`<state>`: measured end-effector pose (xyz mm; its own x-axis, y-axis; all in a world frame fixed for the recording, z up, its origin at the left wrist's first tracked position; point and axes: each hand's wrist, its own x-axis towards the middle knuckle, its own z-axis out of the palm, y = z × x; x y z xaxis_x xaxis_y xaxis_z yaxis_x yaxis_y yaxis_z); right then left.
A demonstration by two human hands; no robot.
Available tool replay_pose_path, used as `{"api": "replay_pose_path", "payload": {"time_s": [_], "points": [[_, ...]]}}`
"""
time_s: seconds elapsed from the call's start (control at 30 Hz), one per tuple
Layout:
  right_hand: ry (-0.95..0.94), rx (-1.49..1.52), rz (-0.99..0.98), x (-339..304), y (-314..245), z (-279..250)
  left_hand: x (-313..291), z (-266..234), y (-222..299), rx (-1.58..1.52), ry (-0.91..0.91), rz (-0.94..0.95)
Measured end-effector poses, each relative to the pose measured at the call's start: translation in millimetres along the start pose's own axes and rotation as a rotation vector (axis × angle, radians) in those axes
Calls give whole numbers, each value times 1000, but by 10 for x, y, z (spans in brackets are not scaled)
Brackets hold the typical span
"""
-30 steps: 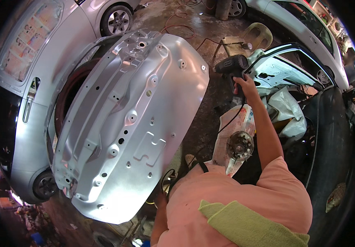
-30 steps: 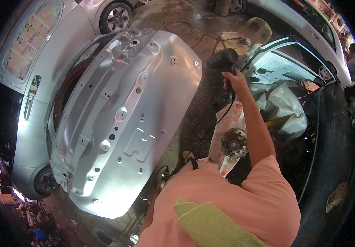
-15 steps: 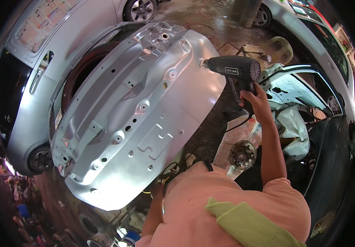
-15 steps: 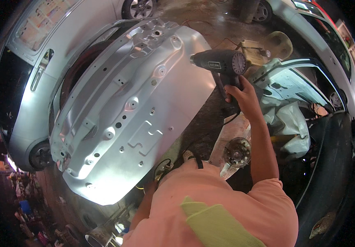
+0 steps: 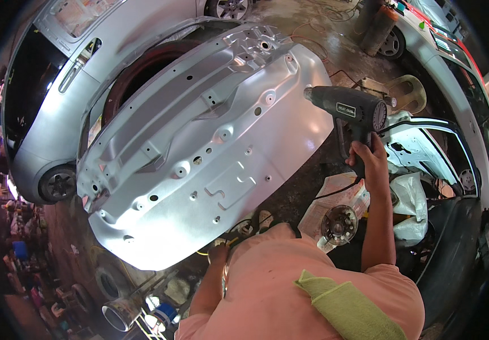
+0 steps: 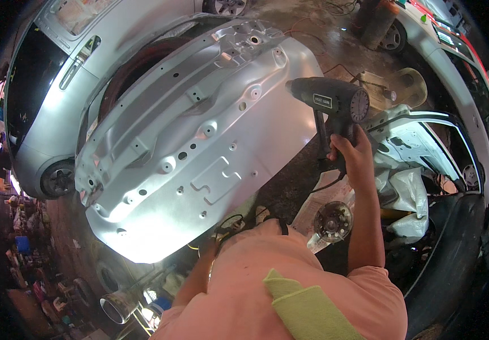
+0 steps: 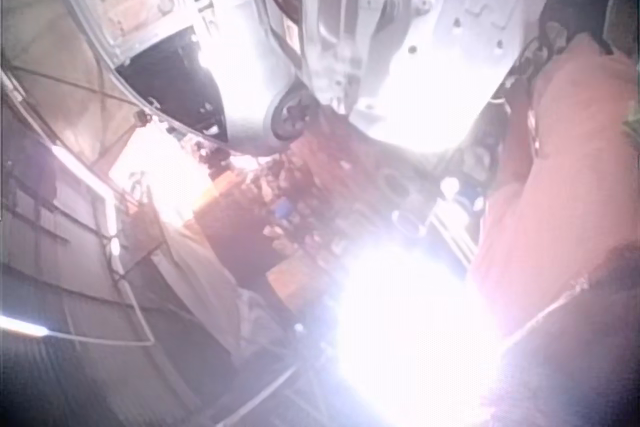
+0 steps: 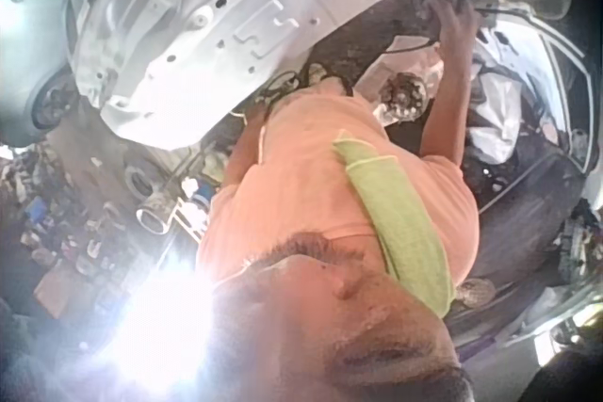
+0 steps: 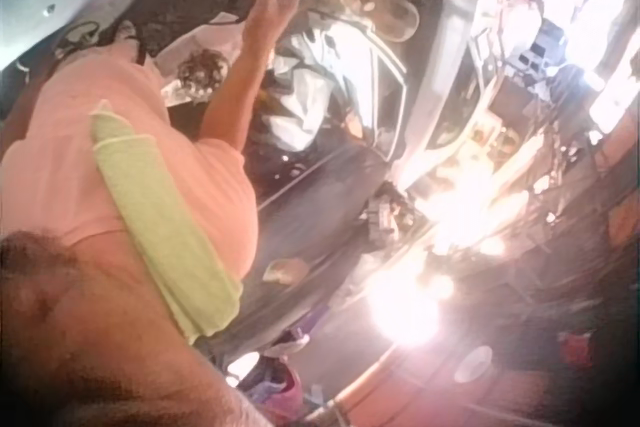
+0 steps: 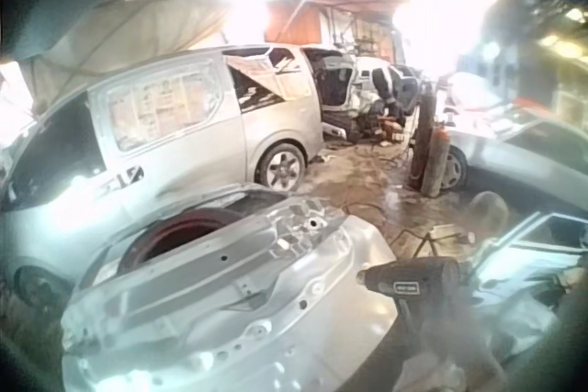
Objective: The person sprays a silver car door with a spray gun, then uses a heat gun to dry the surface. The person moves around the door to cover different areas with both tools.
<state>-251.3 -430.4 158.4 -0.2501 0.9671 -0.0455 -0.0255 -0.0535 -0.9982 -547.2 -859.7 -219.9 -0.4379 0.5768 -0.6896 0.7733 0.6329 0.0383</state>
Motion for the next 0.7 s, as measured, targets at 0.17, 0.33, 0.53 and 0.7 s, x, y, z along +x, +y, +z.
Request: {"api": "replay_pose_path", "payload": {"time_s": [0.17,0.33,0.53,0.7], "points": [[-19,-38,-19,5,-22,117,44,55,-29,-6,25,64],[-83,-3,39,-45,-163,203,-6,30,20,-85,-50,-49],[-101,-2,16,-74,-249,362,-42,125,-34,-166,73,-28],[93,-144,-130,4,-179,422,86,307,-145,-129,-6,-10]]}}
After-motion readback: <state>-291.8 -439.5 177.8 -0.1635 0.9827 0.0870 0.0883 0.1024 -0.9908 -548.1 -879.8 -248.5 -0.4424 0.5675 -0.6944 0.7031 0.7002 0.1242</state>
